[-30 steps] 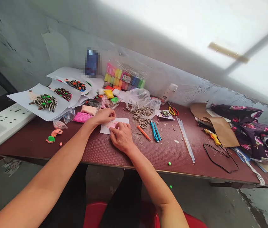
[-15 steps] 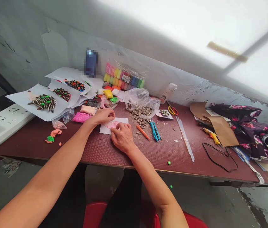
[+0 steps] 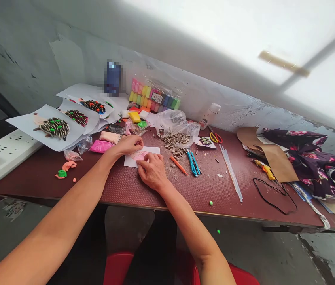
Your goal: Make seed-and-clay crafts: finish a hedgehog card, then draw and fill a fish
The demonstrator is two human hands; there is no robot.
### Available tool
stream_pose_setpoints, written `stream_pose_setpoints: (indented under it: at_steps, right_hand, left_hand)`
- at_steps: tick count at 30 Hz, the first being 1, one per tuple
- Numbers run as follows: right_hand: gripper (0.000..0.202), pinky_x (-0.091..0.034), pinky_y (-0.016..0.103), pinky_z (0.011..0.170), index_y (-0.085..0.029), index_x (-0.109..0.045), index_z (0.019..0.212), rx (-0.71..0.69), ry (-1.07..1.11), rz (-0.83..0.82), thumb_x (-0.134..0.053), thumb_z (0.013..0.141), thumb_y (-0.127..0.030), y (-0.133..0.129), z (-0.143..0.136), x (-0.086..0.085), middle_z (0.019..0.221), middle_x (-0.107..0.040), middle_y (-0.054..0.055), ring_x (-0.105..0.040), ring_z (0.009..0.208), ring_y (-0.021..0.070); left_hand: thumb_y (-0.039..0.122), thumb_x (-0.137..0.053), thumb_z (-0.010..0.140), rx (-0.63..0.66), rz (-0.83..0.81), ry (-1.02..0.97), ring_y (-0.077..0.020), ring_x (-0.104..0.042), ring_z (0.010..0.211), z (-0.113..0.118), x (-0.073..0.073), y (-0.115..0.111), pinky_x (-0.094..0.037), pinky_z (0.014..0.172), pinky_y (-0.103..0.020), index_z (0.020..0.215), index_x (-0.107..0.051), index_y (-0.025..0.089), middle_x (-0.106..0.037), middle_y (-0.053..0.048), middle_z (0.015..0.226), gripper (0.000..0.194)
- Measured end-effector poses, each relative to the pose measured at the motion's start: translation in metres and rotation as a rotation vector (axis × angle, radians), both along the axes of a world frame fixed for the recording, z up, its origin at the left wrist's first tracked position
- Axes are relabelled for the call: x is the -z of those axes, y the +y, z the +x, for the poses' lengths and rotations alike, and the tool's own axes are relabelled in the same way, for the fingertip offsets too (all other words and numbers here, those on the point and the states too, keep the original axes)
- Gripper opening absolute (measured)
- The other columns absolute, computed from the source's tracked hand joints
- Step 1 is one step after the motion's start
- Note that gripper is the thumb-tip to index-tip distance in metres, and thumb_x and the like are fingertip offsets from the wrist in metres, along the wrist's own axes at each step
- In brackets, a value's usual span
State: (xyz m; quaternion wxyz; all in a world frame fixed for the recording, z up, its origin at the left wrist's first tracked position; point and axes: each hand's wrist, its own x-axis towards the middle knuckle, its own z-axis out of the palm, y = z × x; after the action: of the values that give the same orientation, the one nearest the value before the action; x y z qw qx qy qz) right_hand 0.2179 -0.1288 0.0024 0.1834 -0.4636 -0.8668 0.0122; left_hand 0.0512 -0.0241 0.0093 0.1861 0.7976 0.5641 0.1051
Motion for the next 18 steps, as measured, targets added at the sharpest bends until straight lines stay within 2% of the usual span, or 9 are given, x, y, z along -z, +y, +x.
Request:
stream_pose_setpoints:
  at_steps: [3, 6, 9, 18]
  right_hand:
    - [0.025, -0.031, 0.038, 0.092, -0.024, -0.078, 0.105, -0.003, 0.017, 0.005, -0.053, 0.098, -0.027, 0.0002, 0.0015, 0.0008, 0.101, -0.062, 0.007, -0.052, 0.095, 0.0201]
    - [0.024, -0.031, 0.037, 0.091, -0.023, -0.078, 0.101, 0.052, 0.041, 0.033, -0.054, 0.097, -0.027, 0.0003, 0.0049, 0.0013, 0.099, -0.062, 0.007, -0.052, 0.092, 0.0194]
    - [0.024, -0.032, 0.036, 0.089, -0.022, -0.077, 0.106, 0.115, 0.036, 0.072, -0.055, 0.097, -0.027, -0.0002, 0.0076, 0.0011, 0.097, -0.062, 0.007, -0.051, 0.091, 0.0197]
    - [0.025, -0.031, 0.037, 0.088, -0.023, -0.078, 0.099, 0.074, -0.050, 0.068, -0.053, 0.099, -0.028, -0.0021, 0.0063, -0.0005, 0.101, -0.064, 0.007, -0.052, 0.093, 0.0206]
  left_hand:
    - [0.025, -0.054, 0.082, 0.002, -0.005, -0.002, -0.0261, -0.068, 0.104, -0.0001, 0.0002, 0.0006, -0.047, 0.093, -0.034, 0.095, -0.076, 0.024, -0.078, -0.006, 0.106, 0.025]
    - [0.024, -0.054, 0.082, 0.008, -0.005, 0.001, -0.0263, -0.068, 0.105, -0.0003, -0.0003, 0.0005, -0.047, 0.093, -0.035, 0.096, -0.076, 0.024, -0.078, -0.006, 0.107, 0.026]
    - [0.024, -0.053, 0.082, 0.013, -0.001, 0.002, -0.0267, -0.068, 0.106, -0.0004, -0.0010, -0.0001, -0.047, 0.094, -0.036, 0.097, -0.076, 0.023, -0.077, -0.007, 0.108, 0.027]
    - [0.023, -0.054, 0.082, 0.008, 0.000, -0.010, -0.0271, -0.068, 0.104, -0.0003, -0.0014, -0.0008, -0.047, 0.091, -0.035, 0.095, -0.076, 0.023, -0.078, -0.007, 0.107, 0.025]
